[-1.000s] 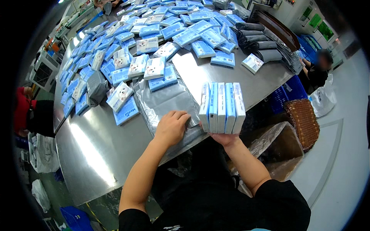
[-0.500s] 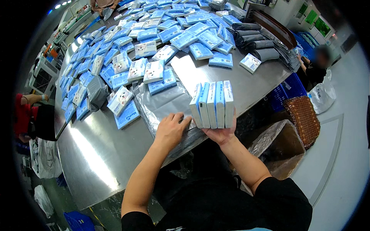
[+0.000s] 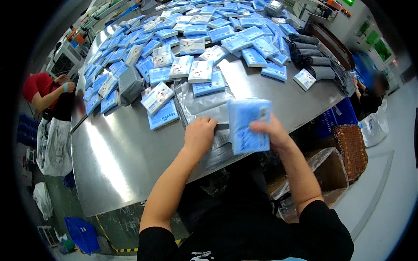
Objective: The person stands at a metal table in a factory setting and packs small blue boxes into clear plastic bags. They pick up a stack of boxes, insert them into a bag, and seal it before moving the finished package aside. The process is repeated continuously with a coworker visible in the background performing similar tasks.
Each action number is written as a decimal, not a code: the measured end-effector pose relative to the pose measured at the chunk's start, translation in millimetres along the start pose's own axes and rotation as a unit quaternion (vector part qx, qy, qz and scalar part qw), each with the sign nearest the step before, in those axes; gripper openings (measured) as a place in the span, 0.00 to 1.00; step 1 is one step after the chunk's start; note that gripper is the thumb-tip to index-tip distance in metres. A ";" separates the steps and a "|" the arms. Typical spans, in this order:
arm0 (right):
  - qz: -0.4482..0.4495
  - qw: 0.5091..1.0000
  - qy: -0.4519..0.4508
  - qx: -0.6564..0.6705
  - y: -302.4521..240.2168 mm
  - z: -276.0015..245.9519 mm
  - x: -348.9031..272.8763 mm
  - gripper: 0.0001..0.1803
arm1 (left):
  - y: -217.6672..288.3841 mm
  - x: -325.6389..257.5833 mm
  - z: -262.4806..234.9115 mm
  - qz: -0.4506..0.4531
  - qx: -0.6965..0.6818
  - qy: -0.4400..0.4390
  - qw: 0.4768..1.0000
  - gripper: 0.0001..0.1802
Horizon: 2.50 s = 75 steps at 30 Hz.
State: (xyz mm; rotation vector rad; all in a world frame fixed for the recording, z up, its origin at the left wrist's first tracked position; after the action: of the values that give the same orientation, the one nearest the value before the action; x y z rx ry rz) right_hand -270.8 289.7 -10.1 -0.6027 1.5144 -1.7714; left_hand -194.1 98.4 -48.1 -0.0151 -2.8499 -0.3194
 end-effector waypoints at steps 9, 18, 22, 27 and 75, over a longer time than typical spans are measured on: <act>-0.140 0.709 -0.030 -0.690 -12.9 59.4 -2.7 0.51 | -25.4 17.4 3.4 -0.127 -0.123 -0.034 0.984 0.11; -0.083 0.685 -0.018 -0.724 -12.5 60.0 22.5 0.52 | -8.6 25.1 -22.9 -0.041 -0.124 0.120 0.984 0.08; -0.055 0.667 -0.023 -0.743 -13.3 62.6 30.8 0.55 | 4.4 27.0 -42.4 0.073 -0.089 0.211 0.971 0.05; -0.057 0.660 0.015 -0.749 -14.6 56.3 34.5 0.55 | 12.2 25.7 -54.9 0.153 -0.072 0.207 0.964 0.11; 0.086 0.954 0.151 -0.244 -13.1 -6.4 54.2 0.59 | 0.8 -2.0 -6.7 -0.186 -0.302 0.168 0.920 0.22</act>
State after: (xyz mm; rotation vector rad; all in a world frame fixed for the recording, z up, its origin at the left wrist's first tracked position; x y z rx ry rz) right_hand -312.7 253.0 -4.1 -0.4227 2.1776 -1.4015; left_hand -190.4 97.7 -42.2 0.4203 -2.2922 -1.1475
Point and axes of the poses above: each hand's wrist, its own x-axis towards the middle knuckle, its own z-axis out of the palm, y = z × x, the point moved 5 cm from there along x, towards the middle knuckle, and after that the axes turned 1 degree about -z, right-handed, at the moved point
